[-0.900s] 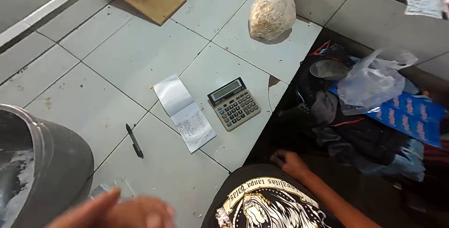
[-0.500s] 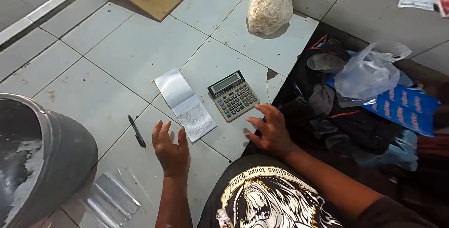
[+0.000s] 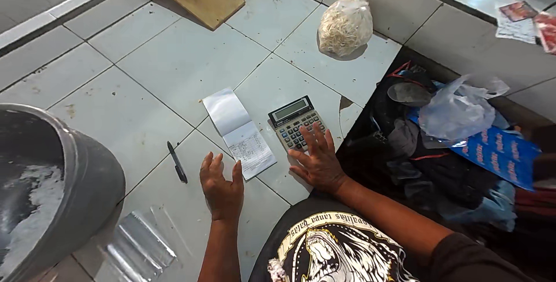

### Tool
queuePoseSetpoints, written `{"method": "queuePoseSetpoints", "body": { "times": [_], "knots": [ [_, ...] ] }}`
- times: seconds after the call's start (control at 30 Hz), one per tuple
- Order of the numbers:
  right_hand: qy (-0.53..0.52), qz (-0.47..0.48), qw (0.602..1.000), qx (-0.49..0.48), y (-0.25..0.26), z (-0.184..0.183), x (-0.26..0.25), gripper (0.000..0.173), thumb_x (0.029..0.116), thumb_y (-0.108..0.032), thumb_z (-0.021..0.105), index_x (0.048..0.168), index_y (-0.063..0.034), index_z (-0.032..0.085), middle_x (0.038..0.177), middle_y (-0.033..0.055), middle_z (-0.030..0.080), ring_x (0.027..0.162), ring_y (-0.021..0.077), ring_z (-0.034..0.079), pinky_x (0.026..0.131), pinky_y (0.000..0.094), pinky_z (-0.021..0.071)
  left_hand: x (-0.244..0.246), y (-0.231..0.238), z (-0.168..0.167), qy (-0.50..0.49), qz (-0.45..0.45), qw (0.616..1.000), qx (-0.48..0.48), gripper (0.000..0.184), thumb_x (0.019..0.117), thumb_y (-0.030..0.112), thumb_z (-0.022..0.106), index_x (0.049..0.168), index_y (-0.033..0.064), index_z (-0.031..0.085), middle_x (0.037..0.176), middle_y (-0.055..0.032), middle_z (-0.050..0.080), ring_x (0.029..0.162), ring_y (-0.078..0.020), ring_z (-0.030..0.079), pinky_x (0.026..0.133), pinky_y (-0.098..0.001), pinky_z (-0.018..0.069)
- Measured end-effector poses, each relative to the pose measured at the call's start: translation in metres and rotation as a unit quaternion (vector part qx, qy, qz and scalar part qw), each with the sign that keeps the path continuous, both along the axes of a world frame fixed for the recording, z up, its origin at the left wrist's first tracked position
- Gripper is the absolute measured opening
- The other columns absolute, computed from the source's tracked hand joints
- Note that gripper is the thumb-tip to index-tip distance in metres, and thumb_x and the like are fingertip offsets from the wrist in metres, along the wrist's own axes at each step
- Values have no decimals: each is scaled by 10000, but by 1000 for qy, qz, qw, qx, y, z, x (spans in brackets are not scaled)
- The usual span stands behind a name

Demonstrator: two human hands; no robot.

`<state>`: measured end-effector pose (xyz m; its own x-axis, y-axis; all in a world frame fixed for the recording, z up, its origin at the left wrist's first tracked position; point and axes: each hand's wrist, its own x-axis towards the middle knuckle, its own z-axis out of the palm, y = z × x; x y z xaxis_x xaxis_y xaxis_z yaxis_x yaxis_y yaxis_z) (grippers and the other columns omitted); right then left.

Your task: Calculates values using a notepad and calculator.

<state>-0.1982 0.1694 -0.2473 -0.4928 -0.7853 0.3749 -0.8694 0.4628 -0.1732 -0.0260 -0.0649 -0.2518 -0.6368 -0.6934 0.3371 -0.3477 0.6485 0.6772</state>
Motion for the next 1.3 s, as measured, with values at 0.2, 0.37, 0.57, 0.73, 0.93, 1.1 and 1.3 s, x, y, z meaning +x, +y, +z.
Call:
{"method": "queuePoseSetpoints", "body": {
  "times": [0.2,0.37,0.57,0.73,0.93,1.1,1.3],
  "knots": [
    [3,36,999,11,-14,-1,2,441,1019,-586,500,1411,-418,611,1712,107,224,1590,415,34,1229,736,30,-1,-2,3,-60,-14,997,-47,508,1025,425,562,1368,54,616,1503,-185,512,1415,-322,476,1152,-508,417],
    [1,38,999,18,-18,-3,-1,383,1004,-579,525,1229,-354,738,1714,86,230,1593,405,21,1228,728,-9,-20,-9,4,-89,-96,983,-126,448,1028,462,531,1329,164,675,1542,-98,512,1511,-303,352,1213,-528,312],
    [-19,52,997,-47,-3,-11,-1,323,992,-510,612,1235,-340,739,1657,134,347,1577,422,131,1257,680,102,-36,-2,1,-107,-133,977,-125,508,994,581,544,1315,215,690,1546,-101,500,1529,-312,308,1241,-537,253],
    [-32,49,991,-117,-1,-19,-5,423,939,-533,673,1225,-221,680,1629,152,374,1564,406,194,1262,631,199,-39,0,0,-141,-135,973,-124,665,947,729,476,1391,260,634,1581,-129,442,1539,-338,271,1239,-576,220],
    [-82,8,983,-162,8,-18,-13,511,931,-575,658,1207,-151,588,1605,155,395,1563,381,214,1268,606,206,-41,-1,1,-166,-137,969,-123,746,922,789,410,1432,276,593,1659,-162,305,1572,-385,148,1241,-634,144],
    [-32,-88,987,-133,24,-3,-32,634,918,-690,586,1229,-139,625,1603,223,371,1553,440,193,1245,655,177,-41,0,1,-163,-138,969,-124,767,920,795,403,1430,253,589,1669,-177,273,1574,-393,137,1239,-637,136],
    [-15,-76,995,-71,15,7,-34,647,873,-772,574,1285,-283,666,1681,203,245,1572,467,70,1234,711,63,-41,0,-1,-165,-131,969,-126,784,908,812,400,1430,259,590,1675,-182,258,1576,-391,133,1242,-631,135]
  ]
}}
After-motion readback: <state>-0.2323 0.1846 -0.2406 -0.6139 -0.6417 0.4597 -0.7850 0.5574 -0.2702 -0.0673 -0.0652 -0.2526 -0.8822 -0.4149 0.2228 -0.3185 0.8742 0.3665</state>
